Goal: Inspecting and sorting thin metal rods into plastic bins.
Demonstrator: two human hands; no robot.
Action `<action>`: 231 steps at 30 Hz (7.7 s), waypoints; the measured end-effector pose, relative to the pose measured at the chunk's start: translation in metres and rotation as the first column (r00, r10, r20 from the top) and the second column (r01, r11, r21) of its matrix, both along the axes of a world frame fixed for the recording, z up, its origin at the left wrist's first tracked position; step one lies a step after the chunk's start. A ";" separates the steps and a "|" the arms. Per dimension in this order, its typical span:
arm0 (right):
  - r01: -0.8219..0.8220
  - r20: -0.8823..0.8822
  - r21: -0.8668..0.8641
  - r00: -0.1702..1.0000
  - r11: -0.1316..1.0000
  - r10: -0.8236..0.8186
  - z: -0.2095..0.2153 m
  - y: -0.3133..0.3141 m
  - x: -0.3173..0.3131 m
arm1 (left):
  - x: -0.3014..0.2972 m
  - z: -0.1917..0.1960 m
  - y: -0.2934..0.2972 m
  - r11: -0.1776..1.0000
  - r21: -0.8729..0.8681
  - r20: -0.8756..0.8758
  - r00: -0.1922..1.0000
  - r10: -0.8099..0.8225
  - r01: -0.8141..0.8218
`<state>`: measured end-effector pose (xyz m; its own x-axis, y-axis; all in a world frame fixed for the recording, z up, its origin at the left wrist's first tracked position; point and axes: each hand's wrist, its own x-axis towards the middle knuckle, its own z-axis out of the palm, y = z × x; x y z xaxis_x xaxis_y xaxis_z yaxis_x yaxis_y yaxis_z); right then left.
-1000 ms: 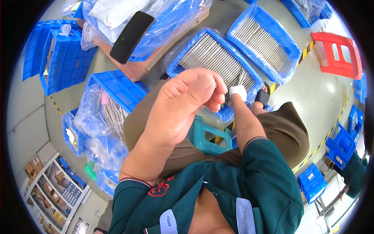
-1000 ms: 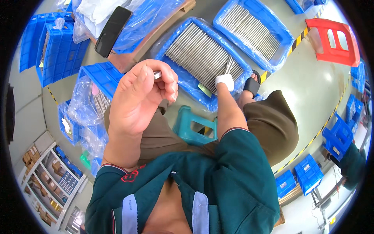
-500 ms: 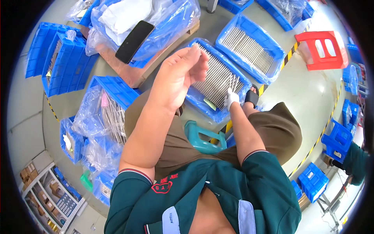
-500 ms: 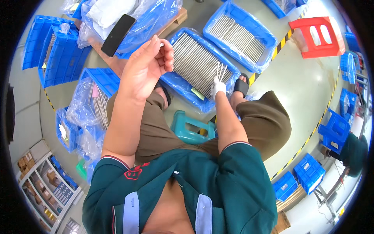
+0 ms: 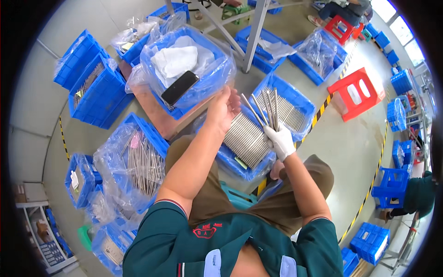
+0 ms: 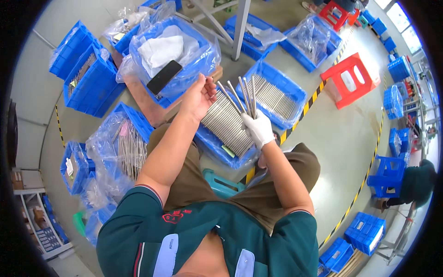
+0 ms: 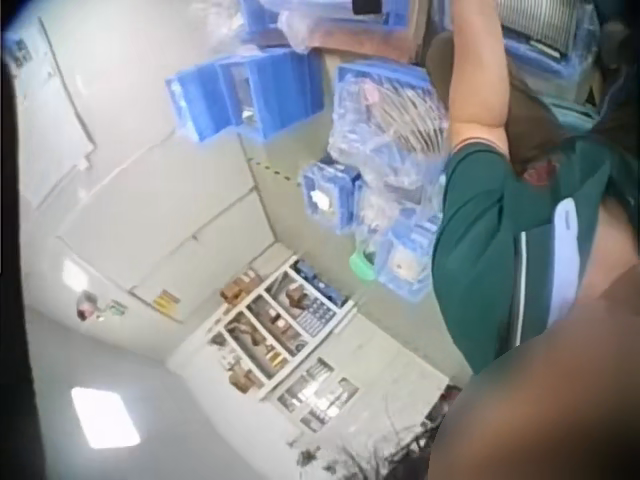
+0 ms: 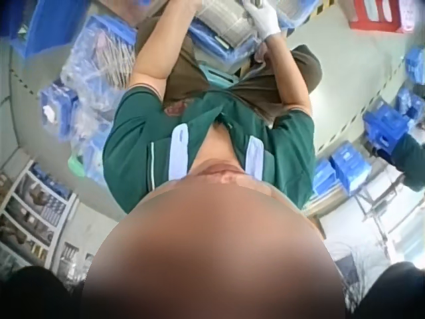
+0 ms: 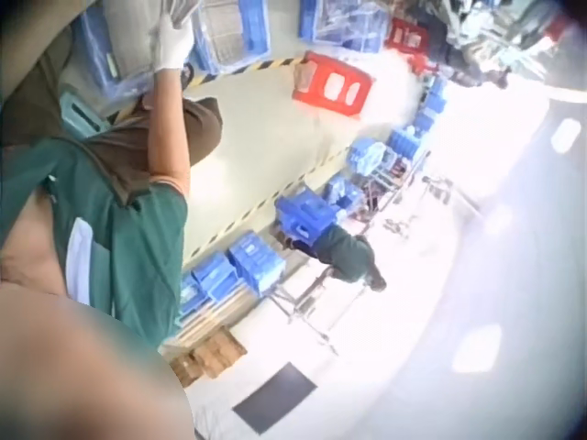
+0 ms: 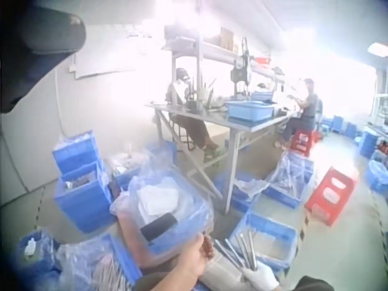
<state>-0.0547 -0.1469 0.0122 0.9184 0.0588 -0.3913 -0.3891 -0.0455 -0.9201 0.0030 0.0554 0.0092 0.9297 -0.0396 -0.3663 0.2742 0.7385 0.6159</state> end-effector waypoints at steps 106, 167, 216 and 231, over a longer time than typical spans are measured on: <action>-0.086 0.062 -0.015 0.994 0.996 0.086 0.029 -0.016 0.011 | 0.003 0.001 -0.043 0.981 -0.174 0.071 0.994 -0.080 0.091; -0.057 0.041 0.292 0.998 0.955 0.047 0.013 -0.019 0.043 | -0.030 0.006 -0.060 0.626 -0.009 0.271 0.604 -0.749 0.780; 0.001 0.032 0.286 0.999 0.958 -0.010 0.020 -0.013 0.024 | -0.029 -0.009 -0.087 0.927 0.250 0.111 0.943 -0.314 0.279; 0.131 0.030 0.426 0.987 0.895 -0.159 0.016 -0.024 0.046 | -0.035 -0.008 -0.082 0.729 -0.037 -0.055 0.727 -0.685 0.684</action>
